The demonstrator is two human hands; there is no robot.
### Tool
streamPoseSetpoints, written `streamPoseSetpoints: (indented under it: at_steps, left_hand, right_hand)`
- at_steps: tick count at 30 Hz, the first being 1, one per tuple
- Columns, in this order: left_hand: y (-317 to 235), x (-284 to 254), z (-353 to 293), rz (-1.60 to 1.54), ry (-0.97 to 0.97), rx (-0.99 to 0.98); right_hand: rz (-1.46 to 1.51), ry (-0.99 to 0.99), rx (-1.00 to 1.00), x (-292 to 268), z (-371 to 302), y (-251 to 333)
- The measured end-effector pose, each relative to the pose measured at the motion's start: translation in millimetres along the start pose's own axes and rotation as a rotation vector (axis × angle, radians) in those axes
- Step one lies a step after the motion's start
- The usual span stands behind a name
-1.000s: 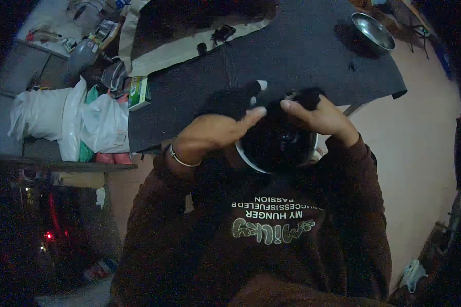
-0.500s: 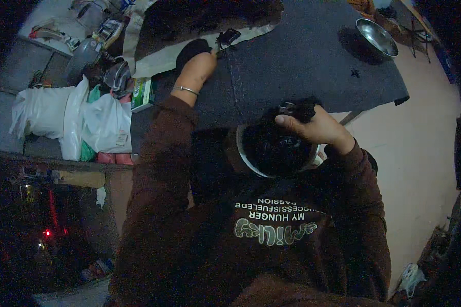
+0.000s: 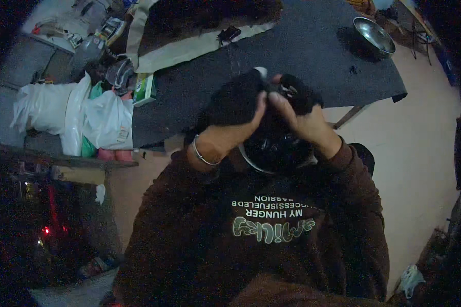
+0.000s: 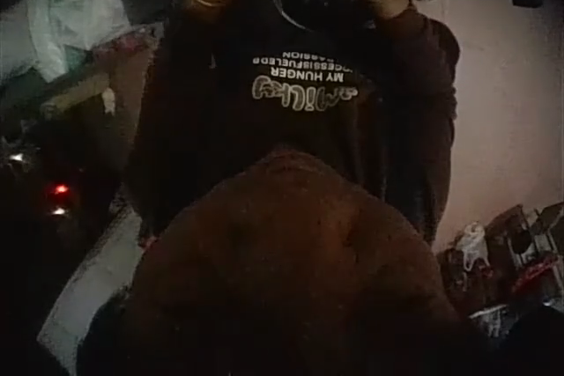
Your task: Assembling a mechanical component by fitting a fabric cover over a circular base.
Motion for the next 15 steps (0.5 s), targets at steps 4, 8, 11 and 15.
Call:
streamPoseSetpoints:
  at_steps: [4, 8, 11, 15]
  left_hand:
    - [-17.2, -4.9, -10.5, -0.225, 0.056, 0.168]
    - [-3.2, -56.8, -5.5, -0.454, -0.045, 0.023]
    - [53.0, 1.4, -66.2, -1.004, 0.553, -0.75]
    - [38.6, -23.0, -97.1, -1.1, 0.933, -0.875]
  right_hand:
    - [-0.111, 0.187, 0.225, 6.9, -1.5, -2.0]
    - [-0.154, 0.004, -0.272, -4.3, -15.2, 9.8]
    - [0.283, 0.11, 0.267, 17.3, -14.5, 17.0]
    - [-0.122, 0.379, 0.12, 54.0, -14.2, 54.7]
Point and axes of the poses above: each hand's wrist, its own z-axis towards the middle knuckle, its own x-axis out of the palm, y = z × x, the point moved 6 cm from there along z, towards the middle knuckle, and after that the axes turned 8 degrees about y, right-handed, at the moved point
